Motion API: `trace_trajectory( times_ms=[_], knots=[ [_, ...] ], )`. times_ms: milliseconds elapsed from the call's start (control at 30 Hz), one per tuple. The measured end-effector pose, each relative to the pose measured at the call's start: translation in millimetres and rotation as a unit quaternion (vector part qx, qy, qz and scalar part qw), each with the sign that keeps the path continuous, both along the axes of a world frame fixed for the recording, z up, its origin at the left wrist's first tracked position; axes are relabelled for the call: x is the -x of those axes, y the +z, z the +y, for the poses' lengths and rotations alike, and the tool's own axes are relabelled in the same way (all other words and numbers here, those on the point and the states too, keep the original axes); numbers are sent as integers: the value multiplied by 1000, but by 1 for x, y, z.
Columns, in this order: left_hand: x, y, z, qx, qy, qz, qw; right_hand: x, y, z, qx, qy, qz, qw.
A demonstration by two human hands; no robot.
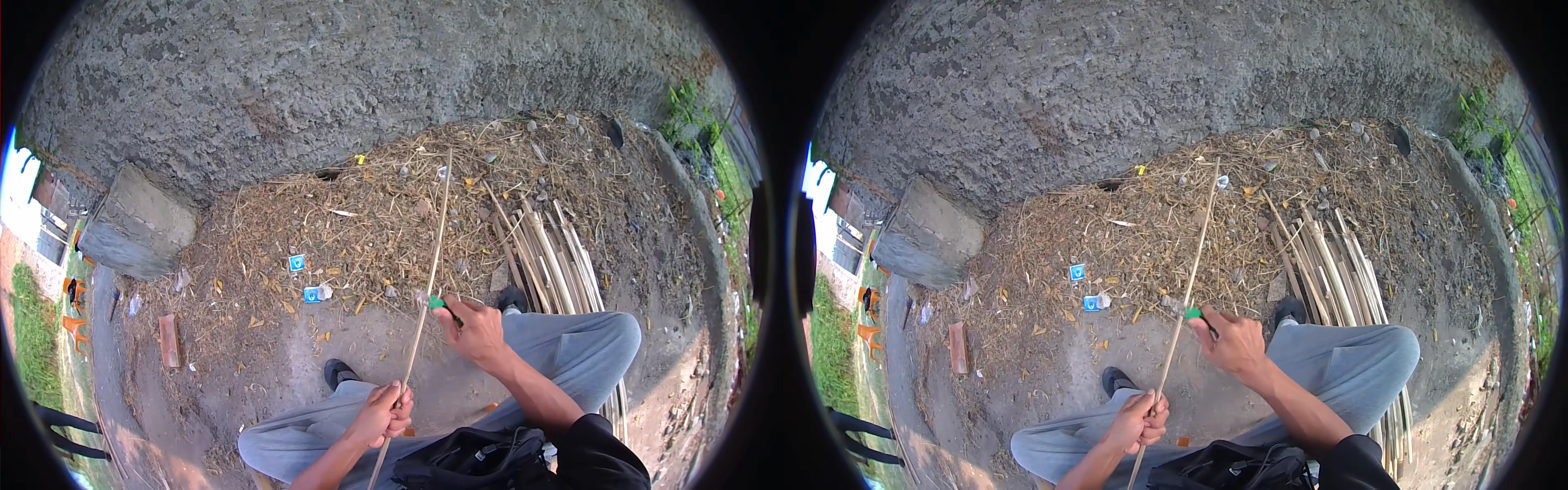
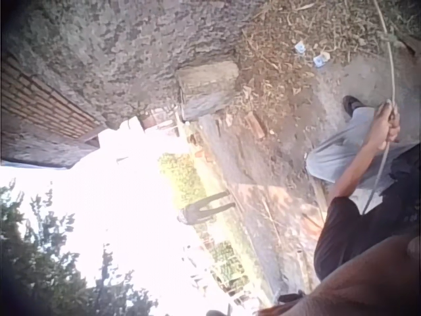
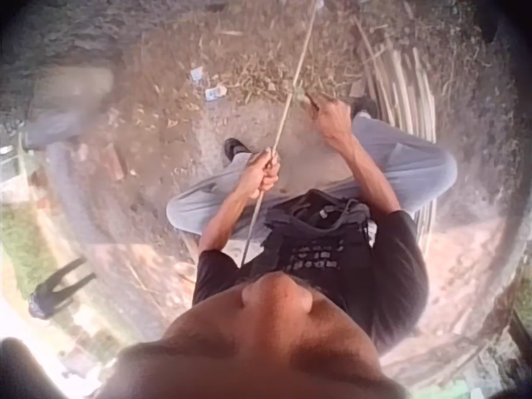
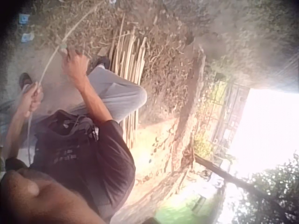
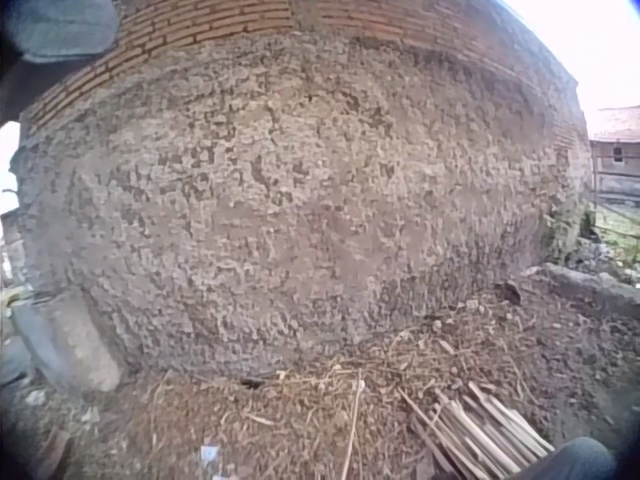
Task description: The person holds a thin bamboo stick and repeatedly shaves along its length using a utility knife.
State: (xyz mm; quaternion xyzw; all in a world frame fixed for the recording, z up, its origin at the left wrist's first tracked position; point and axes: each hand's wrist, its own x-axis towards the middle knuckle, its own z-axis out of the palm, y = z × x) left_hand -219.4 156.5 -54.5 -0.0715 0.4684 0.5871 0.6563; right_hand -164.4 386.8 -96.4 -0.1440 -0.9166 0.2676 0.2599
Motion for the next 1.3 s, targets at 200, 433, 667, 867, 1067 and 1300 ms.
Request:
trace_trajectory(
  times_ms=[200, 433, 667, 867, 1067, 1300],
  knots=[
    [-2, -13, -2, 14, -20, -3, 1000, 7, -5, 38, 50, -75, -34, 995],
    [-5, -1, -5, 29, -16, 22, 999, 15, -15, 34, 6, -83, -19, 996],
    [-13, 8, -32, 45, -59, -17, 997, 8, -17, 81, 57, -167, -52, 983],
    [-6, 7, -29, 33, -39, -13, 999, 1, -3, 49, 61, -133, 3, 989],
    [-3, 7, -35, 14, -21, 0, 1000, -9, 13, 18, 67, -49, 25, 996],
    [-16, -2, -60, 22, 1, -23, 1000, 1, 0, 11, 27, -3, -8, 1000]
  ],
)
